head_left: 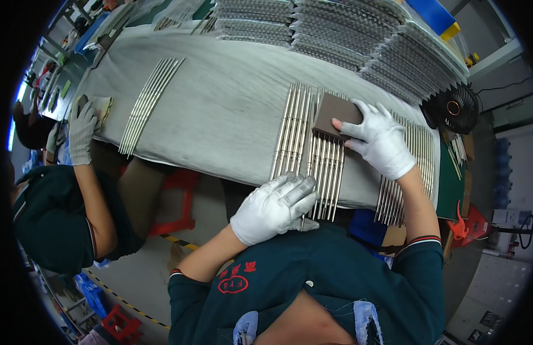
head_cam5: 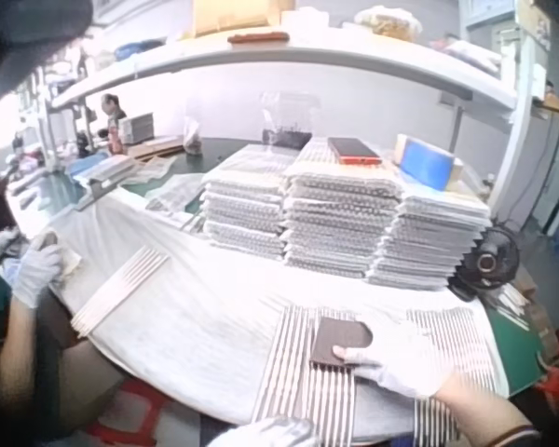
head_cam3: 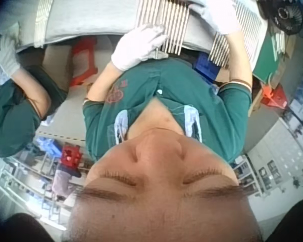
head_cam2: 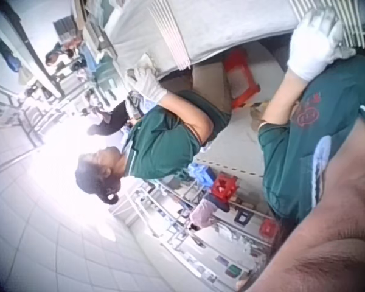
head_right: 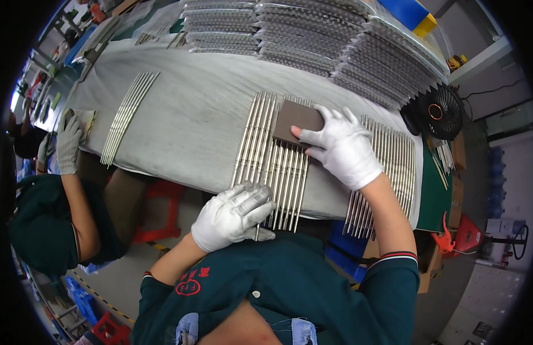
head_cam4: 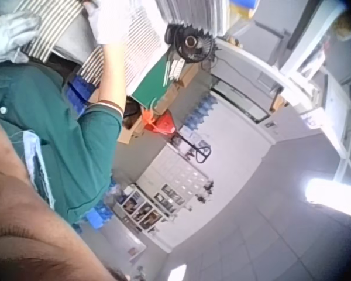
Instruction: The person uses a sanding block to polish a set of metal rods arranged on a padded workbench. They repeatedly rub the block along the rods and periodically rearrange them to ensure even coverage.
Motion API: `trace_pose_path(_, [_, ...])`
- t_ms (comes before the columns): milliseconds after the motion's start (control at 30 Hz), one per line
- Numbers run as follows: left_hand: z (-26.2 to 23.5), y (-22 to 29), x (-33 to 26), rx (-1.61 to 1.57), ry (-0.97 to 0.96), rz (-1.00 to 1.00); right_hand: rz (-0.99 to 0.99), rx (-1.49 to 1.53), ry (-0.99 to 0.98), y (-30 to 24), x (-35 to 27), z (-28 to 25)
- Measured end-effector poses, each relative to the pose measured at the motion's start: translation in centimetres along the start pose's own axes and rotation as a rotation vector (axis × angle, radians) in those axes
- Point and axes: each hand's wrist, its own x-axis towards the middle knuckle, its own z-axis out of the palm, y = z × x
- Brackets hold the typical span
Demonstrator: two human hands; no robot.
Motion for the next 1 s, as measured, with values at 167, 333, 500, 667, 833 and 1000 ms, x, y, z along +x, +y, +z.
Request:
trace_pose_path(167, [-0.4, -0.5, -0.3, 0.017, -0.139, -0.042, 0.303, 0.033, 0.202, 5.5, -7.7, -0.8])
trace_pose_path(333, [0.4, -0.7, -1.1, 0.097, -0.182, -0.027, 0.660, -0.150, -0.048, 6.9, -10.6, -1.7])
trace_pose_path(500, [-0.7, -0.3, -0.2, 0.029, -0.318, -0.082, 0.364, -0.146, 0.072, 6.3, -10.7, -0.7])
trace_pose_path(667, [0.1, -0.6, -0.2, 0.087, -0.291, -0.046, -0.190, 0.230, -0.137, -1.4, -6.1, 1.3])
trace_pose_path(833, [0.2, -0.8, -0.2, 0.075, -0.271, -0.030, -0.474, 0.261, -0.149, -4.0, -3.1, 3.4])
trace_pose_path(1000, [-0.9, -0.8, -0.4, 0.034, -0.277, -0.090, -0.549, 0.288, -0.112, -4.5, -1.3, 4.4])
